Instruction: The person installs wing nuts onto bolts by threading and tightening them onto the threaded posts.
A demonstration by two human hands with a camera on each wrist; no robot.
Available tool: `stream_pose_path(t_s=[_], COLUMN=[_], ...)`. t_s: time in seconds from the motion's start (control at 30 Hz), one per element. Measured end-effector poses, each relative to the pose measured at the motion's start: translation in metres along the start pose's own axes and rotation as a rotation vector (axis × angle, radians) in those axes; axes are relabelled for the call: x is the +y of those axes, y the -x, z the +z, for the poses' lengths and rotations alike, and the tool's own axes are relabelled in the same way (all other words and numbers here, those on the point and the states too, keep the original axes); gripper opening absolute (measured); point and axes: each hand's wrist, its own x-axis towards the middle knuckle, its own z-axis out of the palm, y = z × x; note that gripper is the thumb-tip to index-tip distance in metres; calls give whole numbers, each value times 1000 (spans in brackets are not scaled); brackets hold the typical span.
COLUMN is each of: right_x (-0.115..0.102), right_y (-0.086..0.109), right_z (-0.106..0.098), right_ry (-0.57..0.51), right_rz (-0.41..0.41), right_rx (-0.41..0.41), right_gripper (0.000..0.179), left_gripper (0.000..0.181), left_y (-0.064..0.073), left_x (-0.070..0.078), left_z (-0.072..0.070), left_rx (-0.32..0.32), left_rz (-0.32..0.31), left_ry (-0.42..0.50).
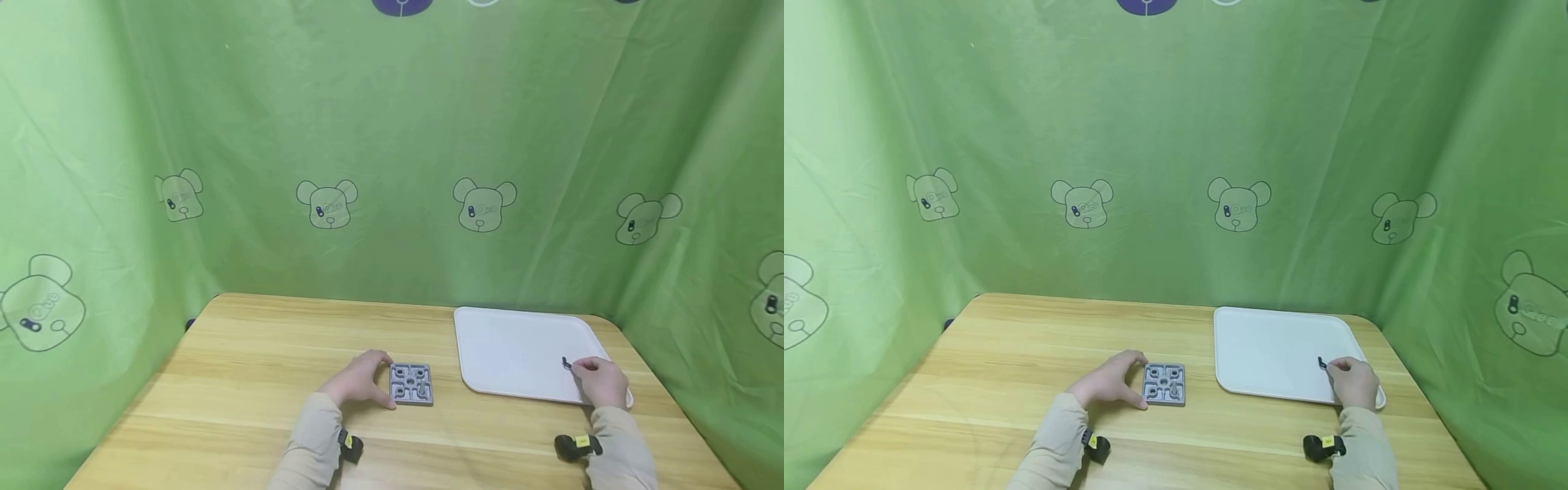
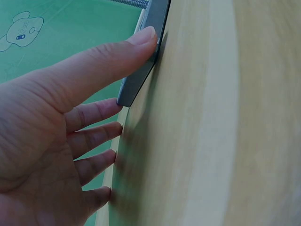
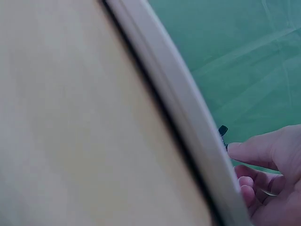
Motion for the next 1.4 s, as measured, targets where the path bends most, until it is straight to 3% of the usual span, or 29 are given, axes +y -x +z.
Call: stream_pose_path(t_s=[0.33,0.7,0.93,1.4], right_x=[-33,-77,-105,-149], right_y=[5,13,24,47], right_z=[-14,-21,-15,16], right_ry=[-36,-49,-80,-152], right_rz=[-53,-189,-283,-414], right_rx=[33,89,104,-16], right_gripper=[27,22,16,9], left_gripper=[82,82,82,81], left_y=[0,1,1,-2], left_x=[1,0,1,-3], left_z=[0,0,-1,1], left_rx=[-4,1,-2,1], left_rz=[2,-1,-1,4], left_ry=[-7,6,-1,-6])
